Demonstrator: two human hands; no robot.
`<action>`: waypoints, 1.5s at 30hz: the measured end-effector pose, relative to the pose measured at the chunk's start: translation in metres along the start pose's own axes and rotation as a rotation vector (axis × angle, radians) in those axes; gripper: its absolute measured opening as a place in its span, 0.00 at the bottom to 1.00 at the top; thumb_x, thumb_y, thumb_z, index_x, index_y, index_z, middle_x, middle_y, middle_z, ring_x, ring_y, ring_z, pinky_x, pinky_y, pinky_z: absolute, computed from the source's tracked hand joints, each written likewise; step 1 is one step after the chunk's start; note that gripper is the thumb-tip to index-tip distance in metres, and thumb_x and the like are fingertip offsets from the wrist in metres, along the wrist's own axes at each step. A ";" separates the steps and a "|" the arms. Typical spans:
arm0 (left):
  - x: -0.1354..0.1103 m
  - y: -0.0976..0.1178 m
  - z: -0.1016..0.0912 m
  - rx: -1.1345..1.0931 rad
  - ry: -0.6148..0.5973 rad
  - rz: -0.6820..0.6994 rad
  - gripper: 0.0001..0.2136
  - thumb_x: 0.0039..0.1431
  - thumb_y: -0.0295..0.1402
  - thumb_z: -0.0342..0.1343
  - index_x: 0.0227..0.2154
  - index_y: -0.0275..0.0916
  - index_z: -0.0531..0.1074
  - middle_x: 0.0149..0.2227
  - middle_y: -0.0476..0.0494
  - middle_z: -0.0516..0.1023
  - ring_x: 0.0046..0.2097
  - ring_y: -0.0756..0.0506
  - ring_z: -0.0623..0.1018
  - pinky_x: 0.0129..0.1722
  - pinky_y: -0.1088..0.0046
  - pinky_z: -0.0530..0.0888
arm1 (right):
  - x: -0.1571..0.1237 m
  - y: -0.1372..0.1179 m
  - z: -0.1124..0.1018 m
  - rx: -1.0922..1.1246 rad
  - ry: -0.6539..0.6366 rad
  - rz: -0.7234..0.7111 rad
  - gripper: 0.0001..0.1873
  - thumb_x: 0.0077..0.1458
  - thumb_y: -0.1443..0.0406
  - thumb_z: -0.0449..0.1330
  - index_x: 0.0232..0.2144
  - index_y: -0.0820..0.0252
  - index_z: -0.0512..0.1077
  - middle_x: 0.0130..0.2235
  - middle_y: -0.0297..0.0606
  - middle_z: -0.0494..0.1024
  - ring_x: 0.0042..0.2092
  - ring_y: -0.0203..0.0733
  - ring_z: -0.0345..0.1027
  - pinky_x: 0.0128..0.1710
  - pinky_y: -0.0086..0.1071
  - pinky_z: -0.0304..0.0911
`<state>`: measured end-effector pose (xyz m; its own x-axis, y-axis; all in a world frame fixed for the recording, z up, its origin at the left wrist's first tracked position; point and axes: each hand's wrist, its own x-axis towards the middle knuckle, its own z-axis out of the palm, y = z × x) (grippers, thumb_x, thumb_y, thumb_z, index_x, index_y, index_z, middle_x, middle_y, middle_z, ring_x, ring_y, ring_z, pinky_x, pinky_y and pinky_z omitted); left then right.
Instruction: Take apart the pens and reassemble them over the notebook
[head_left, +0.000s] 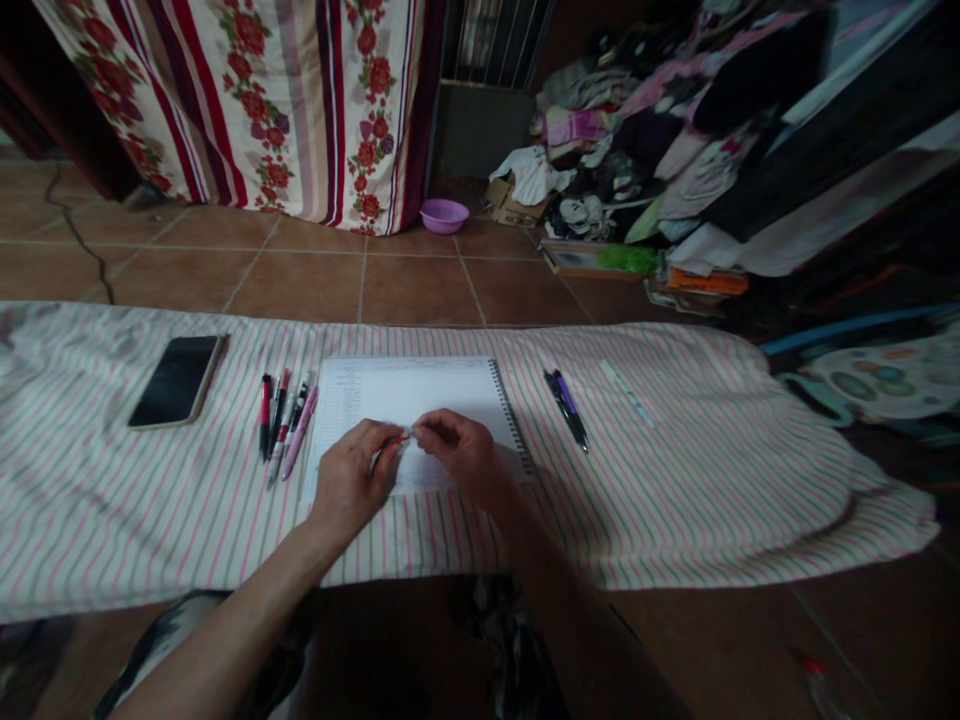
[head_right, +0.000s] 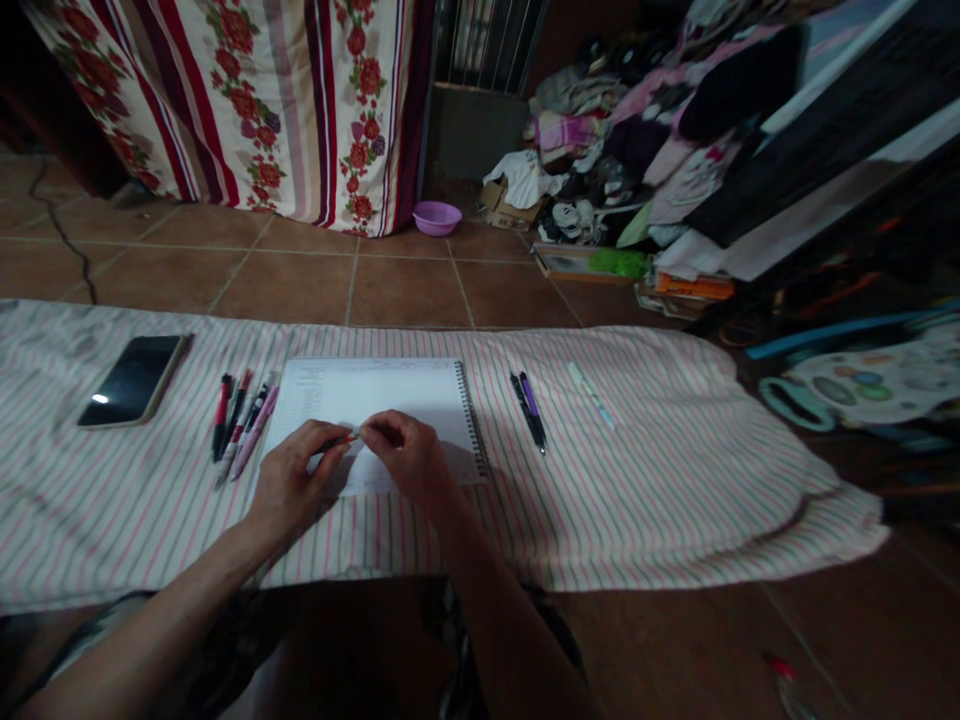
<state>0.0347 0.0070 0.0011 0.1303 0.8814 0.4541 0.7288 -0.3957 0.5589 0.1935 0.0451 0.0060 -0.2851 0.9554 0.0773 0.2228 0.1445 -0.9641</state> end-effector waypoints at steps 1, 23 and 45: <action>0.000 -0.001 0.000 0.021 -0.001 0.014 0.08 0.60 0.31 0.47 0.36 0.38 0.70 0.34 0.44 0.75 0.36 0.48 0.74 0.36 0.72 0.72 | 0.000 0.000 0.000 0.025 -0.011 0.013 0.08 0.50 0.60 0.57 0.29 0.59 0.71 0.25 0.32 0.73 0.28 0.32 0.66 0.30 0.26 0.63; 0.003 -0.011 0.014 0.159 0.064 0.160 0.09 0.59 0.30 0.49 0.40 0.37 0.70 0.35 0.41 0.76 0.42 0.43 0.72 0.41 0.64 0.70 | 0.000 0.015 0.013 0.311 0.080 0.191 0.12 0.44 0.58 0.63 0.28 0.60 0.69 0.25 0.33 0.77 0.28 0.37 0.73 0.33 0.32 0.70; -0.018 0.020 0.018 -1.095 0.003 -0.729 0.14 0.55 0.41 0.54 0.40 0.37 0.68 0.25 0.50 0.74 0.19 0.54 0.67 0.16 0.79 0.64 | 0.005 0.019 0.013 0.349 0.179 0.237 0.16 0.39 0.57 0.66 0.27 0.61 0.70 0.23 0.34 0.77 0.25 0.37 0.72 0.29 0.31 0.69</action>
<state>0.0585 -0.0124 -0.0086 -0.0610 0.9801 -0.1887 -0.2884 0.1637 0.9434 0.1844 0.0491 -0.0154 -0.0915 0.9855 -0.1428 -0.0738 -0.1497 -0.9860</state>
